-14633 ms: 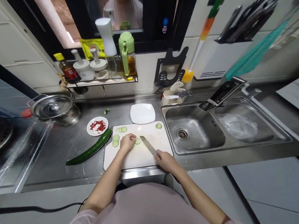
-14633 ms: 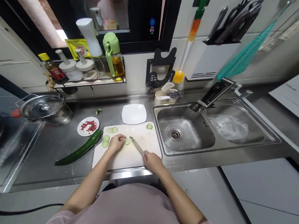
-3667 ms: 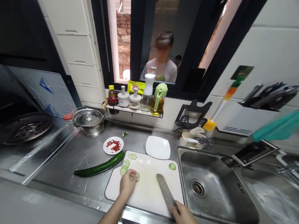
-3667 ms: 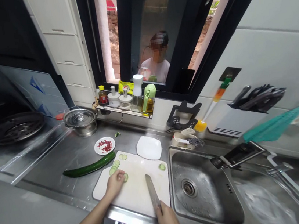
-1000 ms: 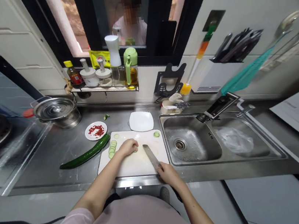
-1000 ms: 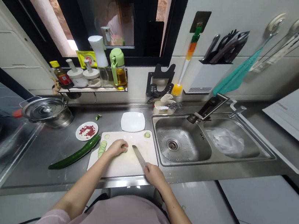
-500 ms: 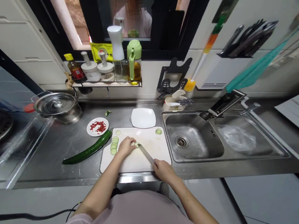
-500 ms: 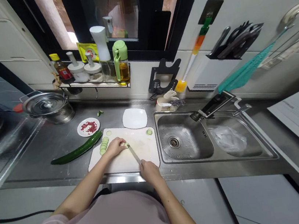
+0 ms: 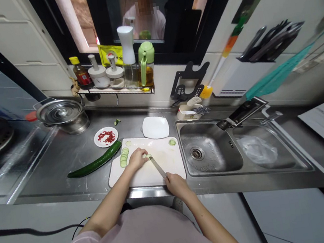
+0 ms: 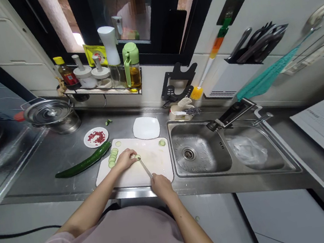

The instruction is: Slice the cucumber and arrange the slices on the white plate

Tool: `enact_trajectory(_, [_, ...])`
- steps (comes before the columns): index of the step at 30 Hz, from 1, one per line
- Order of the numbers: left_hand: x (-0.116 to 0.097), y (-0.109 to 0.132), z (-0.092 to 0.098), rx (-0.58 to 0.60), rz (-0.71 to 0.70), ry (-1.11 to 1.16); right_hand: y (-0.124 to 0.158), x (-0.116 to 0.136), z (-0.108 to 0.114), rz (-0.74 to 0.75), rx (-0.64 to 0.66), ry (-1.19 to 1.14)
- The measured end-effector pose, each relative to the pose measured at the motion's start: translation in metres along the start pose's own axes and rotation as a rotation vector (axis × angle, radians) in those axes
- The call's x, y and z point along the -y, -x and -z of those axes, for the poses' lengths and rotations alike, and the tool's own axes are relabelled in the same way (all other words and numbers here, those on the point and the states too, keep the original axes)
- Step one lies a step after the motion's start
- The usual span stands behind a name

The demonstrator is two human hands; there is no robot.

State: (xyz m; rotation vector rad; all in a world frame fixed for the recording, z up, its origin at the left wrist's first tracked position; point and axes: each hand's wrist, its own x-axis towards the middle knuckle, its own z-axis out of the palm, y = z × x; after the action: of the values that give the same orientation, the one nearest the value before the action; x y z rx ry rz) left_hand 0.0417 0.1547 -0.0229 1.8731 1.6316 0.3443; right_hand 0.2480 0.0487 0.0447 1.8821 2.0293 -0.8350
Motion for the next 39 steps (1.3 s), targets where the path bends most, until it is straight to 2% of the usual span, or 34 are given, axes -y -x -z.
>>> enact_trajectory(12, [0.004, -0.003, -0.003, -0.007, 0.012, -0.002, 0.0, 0.015, 0.002, -0.023, 0.086, 0.017])
enact_trajectory(26, [0.002, -0.002, -0.002, -0.011, 0.02, 0.016, -0.002, 0.022, 0.001, -0.042, 0.075, 0.006])
enact_trajectory(39, [0.003, -0.002, -0.002, -0.023, 0.012, 0.014, -0.015, 0.024, -0.002, -0.036, 0.046, -0.006])
